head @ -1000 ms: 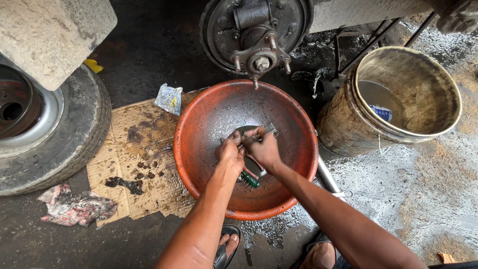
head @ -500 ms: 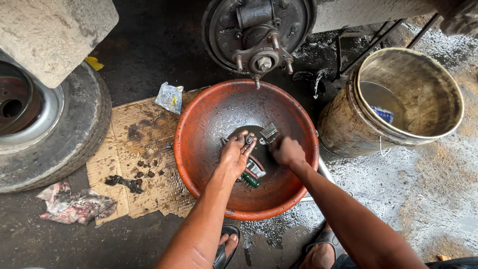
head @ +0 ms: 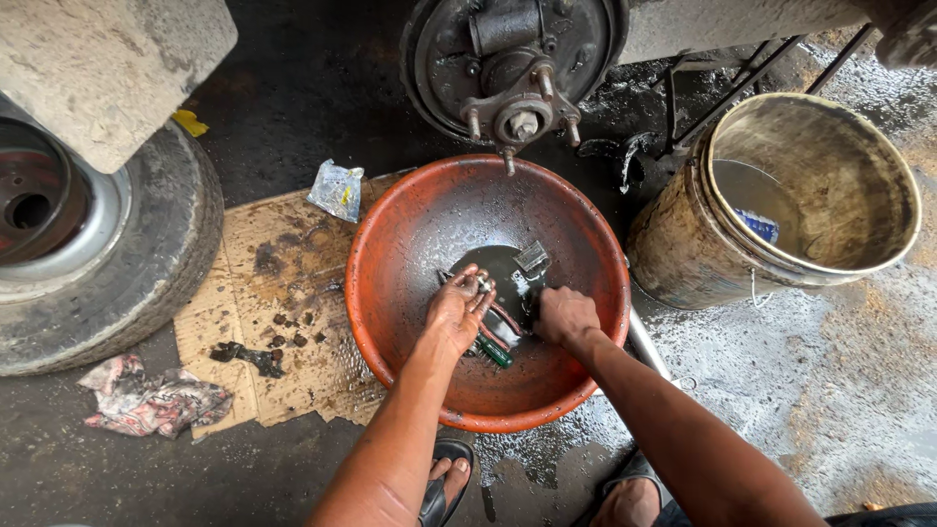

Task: The person washes small metal car parts in a red basin filled with dark liquid. They scrub the parts with a brush and rinse them with water from a plastic bottle. The parts are then placed on a piece of cardboard on the ground.

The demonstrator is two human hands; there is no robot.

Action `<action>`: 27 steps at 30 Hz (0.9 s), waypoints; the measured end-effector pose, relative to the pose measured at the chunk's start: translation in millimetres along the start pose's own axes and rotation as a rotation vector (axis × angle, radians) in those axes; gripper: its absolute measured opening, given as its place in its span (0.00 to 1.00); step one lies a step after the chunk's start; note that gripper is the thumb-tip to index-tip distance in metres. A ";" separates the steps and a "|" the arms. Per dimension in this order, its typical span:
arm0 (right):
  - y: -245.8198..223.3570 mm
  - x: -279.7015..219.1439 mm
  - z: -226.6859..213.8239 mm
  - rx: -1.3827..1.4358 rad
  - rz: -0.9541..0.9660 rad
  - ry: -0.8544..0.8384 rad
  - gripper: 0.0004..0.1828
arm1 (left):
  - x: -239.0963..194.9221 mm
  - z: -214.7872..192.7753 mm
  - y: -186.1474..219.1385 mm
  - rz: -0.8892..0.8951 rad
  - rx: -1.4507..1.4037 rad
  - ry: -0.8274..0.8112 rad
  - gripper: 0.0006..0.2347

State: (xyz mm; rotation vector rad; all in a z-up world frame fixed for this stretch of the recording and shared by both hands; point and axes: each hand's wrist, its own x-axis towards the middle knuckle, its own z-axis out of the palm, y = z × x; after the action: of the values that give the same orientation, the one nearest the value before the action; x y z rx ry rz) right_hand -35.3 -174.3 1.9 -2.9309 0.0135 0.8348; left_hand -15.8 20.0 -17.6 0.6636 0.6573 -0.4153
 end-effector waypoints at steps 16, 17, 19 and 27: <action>-45.9 5.2 -28.2 1.378 -0.034 0.098 0.10 | 26.8 -0.3 -10.7 0.035 -0.143 0.161 0.08; -53.9 0.9 -28.0 1.347 -0.051 0.094 0.09 | 26.5 1.4 -10.6 0.027 -0.146 0.187 0.08; -59.0 -5.7 -29.6 1.327 -0.079 0.120 0.09 | 26.9 6.4 -10.1 0.032 -0.132 0.204 0.08; -66.3 -15.8 -39.7 1.102 0.044 0.297 0.11 | 29.5 1.6 -17.3 0.050 -0.160 0.223 0.06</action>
State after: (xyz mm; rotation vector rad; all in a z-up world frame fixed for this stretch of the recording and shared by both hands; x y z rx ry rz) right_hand -25.6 -112.3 49.6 -1.9590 0.4123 0.2238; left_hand -3.2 2.2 -44.0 0.5776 0.8742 -0.2407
